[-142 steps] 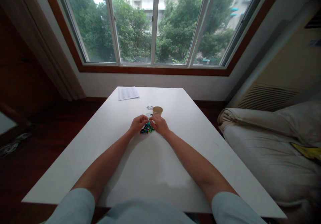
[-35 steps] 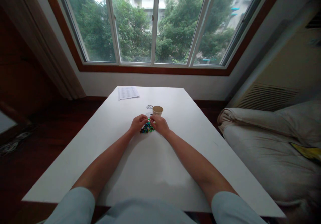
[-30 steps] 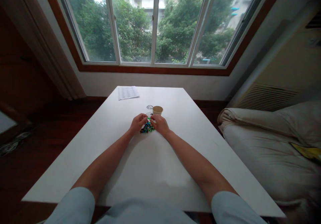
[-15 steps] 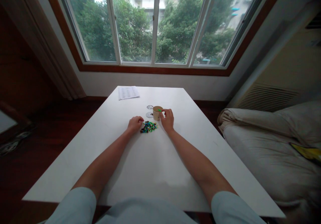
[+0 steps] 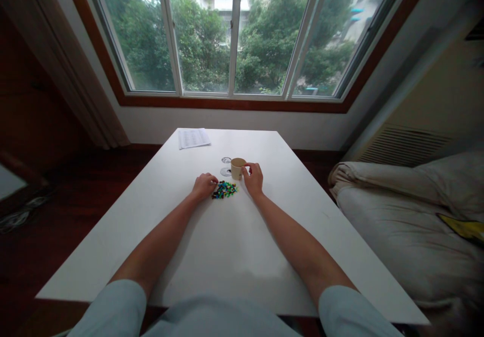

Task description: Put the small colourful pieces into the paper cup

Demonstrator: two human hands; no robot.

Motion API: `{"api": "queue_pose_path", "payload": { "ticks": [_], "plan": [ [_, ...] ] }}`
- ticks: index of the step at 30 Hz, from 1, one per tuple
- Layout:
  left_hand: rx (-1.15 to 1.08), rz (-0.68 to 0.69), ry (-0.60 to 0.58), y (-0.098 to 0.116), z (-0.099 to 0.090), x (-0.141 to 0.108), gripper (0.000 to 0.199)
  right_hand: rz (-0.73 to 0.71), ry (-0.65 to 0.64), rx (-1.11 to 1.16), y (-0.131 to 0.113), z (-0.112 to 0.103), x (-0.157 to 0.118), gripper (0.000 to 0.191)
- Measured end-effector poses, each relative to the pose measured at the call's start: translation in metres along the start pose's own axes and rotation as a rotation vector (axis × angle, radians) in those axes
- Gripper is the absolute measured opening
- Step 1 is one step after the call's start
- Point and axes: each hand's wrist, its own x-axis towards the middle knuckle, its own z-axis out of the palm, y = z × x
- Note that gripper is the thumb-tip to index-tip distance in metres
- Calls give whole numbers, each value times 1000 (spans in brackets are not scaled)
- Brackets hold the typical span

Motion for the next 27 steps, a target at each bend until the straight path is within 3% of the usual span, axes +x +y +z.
{"api": "queue_pose_path", "payload": {
  "ticks": [6,16,27],
  "plan": [
    [-3,-17,20,0,0,0,18,-35,-16,37,-9,-3,-2,20],
    [-37,-23,66,3,3,-1,13,-256,-148,14,-29,0,-11,21],
    [-455,-46,173,15,9,7,16,-371,-343,-3,-31,2,-16,17]
  ]
}}
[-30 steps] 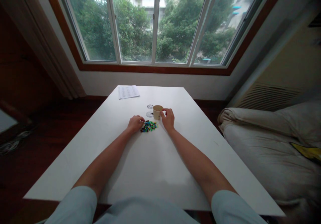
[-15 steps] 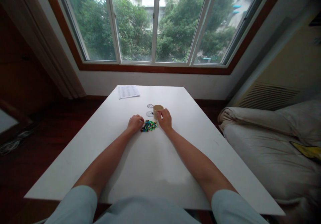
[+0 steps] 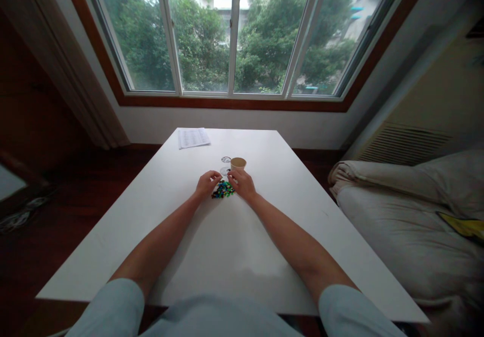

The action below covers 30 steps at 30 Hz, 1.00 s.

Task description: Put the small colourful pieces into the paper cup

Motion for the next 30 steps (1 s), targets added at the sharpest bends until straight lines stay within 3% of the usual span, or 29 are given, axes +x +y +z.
{"api": "queue_pose_path", "payload": {
  "ticks": [7,24,30],
  "plan": [
    [-145,7,-11,7,6,-1,22,-14,-51,-17,0,2,-1,18],
    [-241,-28,-45,12,10,-5,30,-49,-75,-35,0,1,-2,17],
    [-236,-62,-21,17,10,-5,28,-23,5,-33,2,1,0,13]
  ]
}}
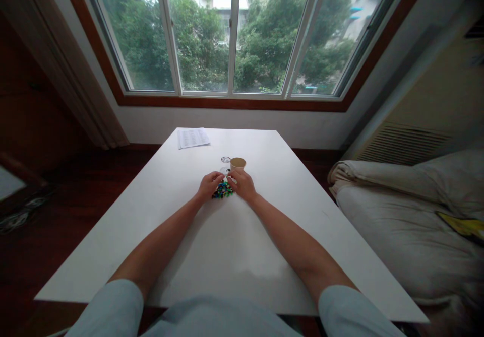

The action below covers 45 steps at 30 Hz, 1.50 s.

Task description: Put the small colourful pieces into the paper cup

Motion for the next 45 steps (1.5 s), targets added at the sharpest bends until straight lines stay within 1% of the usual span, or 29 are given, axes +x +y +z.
{"api": "queue_pose_path", "payload": {
  "ticks": [3,5,7,11,14,18,23,29,33,36,39,41,45],
  "plan": [
    [51,0,21,0,-1,-1,23,63,81,-1,5,-3,2,12],
    [136,22,22,-1,-1,-2,21,132,139,11,8,-5,3,12],
    [247,72,7,-1,-2,-4,20,212,183,31,12,-8,4,13],
    [430,221,-74,1,-1,-8,18,365,244,95,15,-11,6,15],
    [490,295,-149,4,-1,-10,20,486,287,145,17,-10,7,17],
    [515,374,-221,7,0,-12,24,586,298,192,21,-8,9,19],
    [539,411,-250,8,1,-14,33,657,245,224,22,-8,9,22],
    [536,408,-254,6,1,-15,34,658,250,234,22,-9,10,26],
    [511,449,-306,7,-1,-16,37,592,242,222,19,-11,9,30],
    [490,496,-354,7,0,-16,39,488,196,206,15,-12,7,31],
    [491,507,-369,6,1,-15,30,417,135,166,11,-11,4,31],
    [503,491,-359,5,2,-14,26,401,92,135,9,-11,3,31],
    [525,431,-328,4,2,-13,25,375,-16,93,7,-11,1,28]
  ]
}}
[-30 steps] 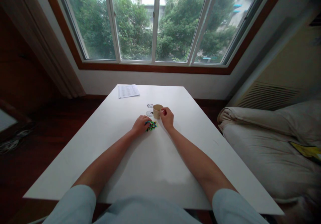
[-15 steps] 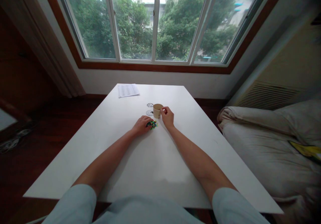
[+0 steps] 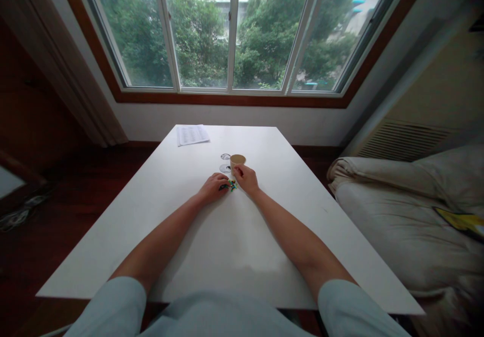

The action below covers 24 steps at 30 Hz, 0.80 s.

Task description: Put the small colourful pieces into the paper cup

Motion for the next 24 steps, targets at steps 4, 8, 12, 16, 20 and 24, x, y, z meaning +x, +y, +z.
{"api": "queue_pose_path", "payload": {
  "ticks": [4,8,12,16,20,24],
  "plan": [
    [-9,-35,20,-1,-1,0,23,-52,-120,-48,1,-2,-1,23],
    [7,-66,44,-3,-1,-1,22,-73,-206,-103,6,-2,-1,21],
    [24,-95,58,-4,-3,-1,24,-83,-274,-161,13,1,-1,23],
    [37,-145,59,-4,-5,-2,22,-78,-331,-233,16,4,-1,26],
    [60,-168,67,-7,-4,-2,18,-88,-372,-263,15,6,-2,27],
    [75,-196,98,-11,-2,-2,17,-88,-387,-289,14,10,-4,28]
  ]
}}
